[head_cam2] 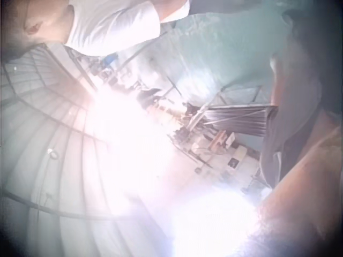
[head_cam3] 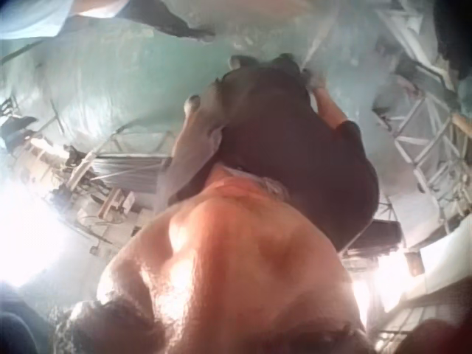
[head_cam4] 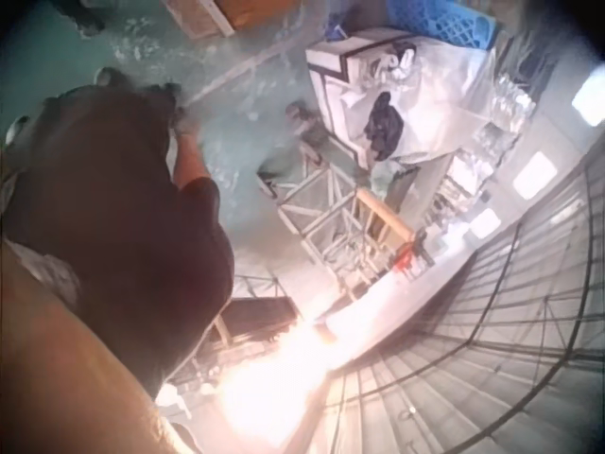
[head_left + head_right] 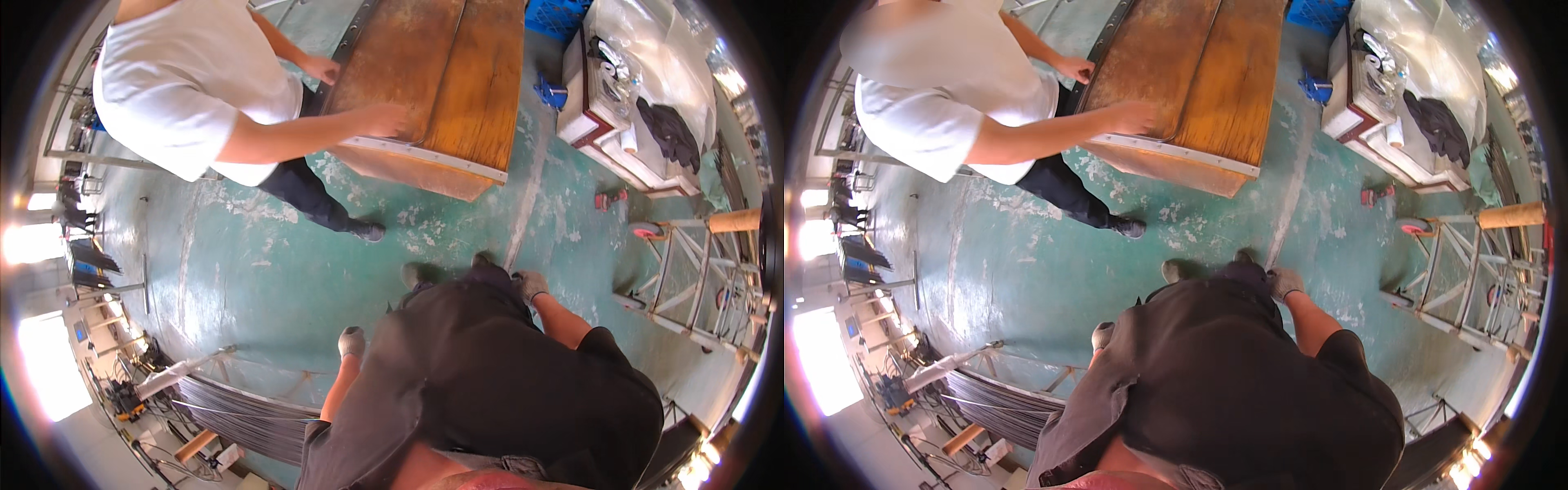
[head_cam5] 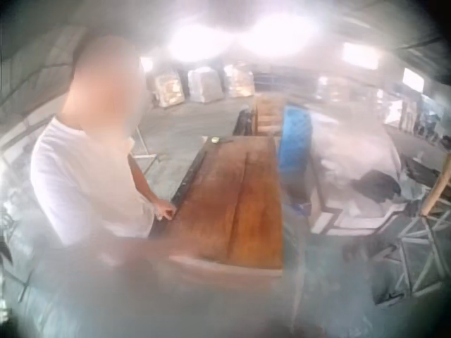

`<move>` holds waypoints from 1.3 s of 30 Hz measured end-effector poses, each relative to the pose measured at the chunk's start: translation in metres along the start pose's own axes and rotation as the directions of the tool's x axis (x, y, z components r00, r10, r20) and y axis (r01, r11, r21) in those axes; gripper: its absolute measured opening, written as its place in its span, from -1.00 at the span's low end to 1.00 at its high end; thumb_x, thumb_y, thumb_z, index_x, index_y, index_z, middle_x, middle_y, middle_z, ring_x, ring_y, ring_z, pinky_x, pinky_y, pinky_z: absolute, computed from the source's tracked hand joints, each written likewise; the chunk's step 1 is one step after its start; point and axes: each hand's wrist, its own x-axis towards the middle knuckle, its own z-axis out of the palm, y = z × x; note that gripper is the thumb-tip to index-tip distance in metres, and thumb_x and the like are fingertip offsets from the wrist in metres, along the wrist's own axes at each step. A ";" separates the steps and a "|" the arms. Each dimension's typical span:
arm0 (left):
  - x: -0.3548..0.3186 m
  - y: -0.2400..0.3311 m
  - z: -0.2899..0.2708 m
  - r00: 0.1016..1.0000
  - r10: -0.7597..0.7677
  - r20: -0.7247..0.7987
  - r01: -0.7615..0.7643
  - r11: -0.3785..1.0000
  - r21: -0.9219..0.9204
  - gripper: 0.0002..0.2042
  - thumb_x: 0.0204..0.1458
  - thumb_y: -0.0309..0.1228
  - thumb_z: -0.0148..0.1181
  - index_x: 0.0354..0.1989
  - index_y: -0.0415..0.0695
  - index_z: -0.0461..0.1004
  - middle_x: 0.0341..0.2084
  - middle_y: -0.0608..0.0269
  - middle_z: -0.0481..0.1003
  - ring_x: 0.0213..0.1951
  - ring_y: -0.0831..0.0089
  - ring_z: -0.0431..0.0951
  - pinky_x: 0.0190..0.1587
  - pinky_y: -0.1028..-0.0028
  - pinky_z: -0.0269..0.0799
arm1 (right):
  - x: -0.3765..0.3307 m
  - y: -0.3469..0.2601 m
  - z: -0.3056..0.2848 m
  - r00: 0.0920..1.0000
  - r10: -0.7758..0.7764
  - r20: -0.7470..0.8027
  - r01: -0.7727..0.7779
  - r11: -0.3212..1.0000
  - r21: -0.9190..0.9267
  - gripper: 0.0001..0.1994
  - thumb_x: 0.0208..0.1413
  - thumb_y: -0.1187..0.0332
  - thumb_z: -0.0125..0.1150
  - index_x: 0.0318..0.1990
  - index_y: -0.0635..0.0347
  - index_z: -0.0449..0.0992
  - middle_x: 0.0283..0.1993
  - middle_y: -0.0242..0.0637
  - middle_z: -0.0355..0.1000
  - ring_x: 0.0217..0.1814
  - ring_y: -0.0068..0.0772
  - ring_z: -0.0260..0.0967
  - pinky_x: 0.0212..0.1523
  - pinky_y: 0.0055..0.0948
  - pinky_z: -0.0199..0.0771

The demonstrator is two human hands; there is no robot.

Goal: The person measures a wooden workbench with a tape measure, then loads multiple metal rods into a manual bending machine and bends them into U-shapes. The person stacks the bent rods and repeats the process with additional rods.

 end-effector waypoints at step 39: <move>-0.100 -0.018 0.221 0.966 0.203 0.159 -0.150 0.945 -0.290 -0.64 0.26 -0.30 0.24 0.12 -0.28 0.60 0.00 0.04 0.68 0.04 0.24 0.65 0.13 0.35 0.51 | 0.072 0.138 -0.060 0.971 -0.234 0.044 0.236 0.971 -0.046 -0.64 0.22 0.06 0.19 -0.07 0.10 0.72 -0.03 0.02 0.63 0.04 0.20 0.57 0.08 0.01 0.54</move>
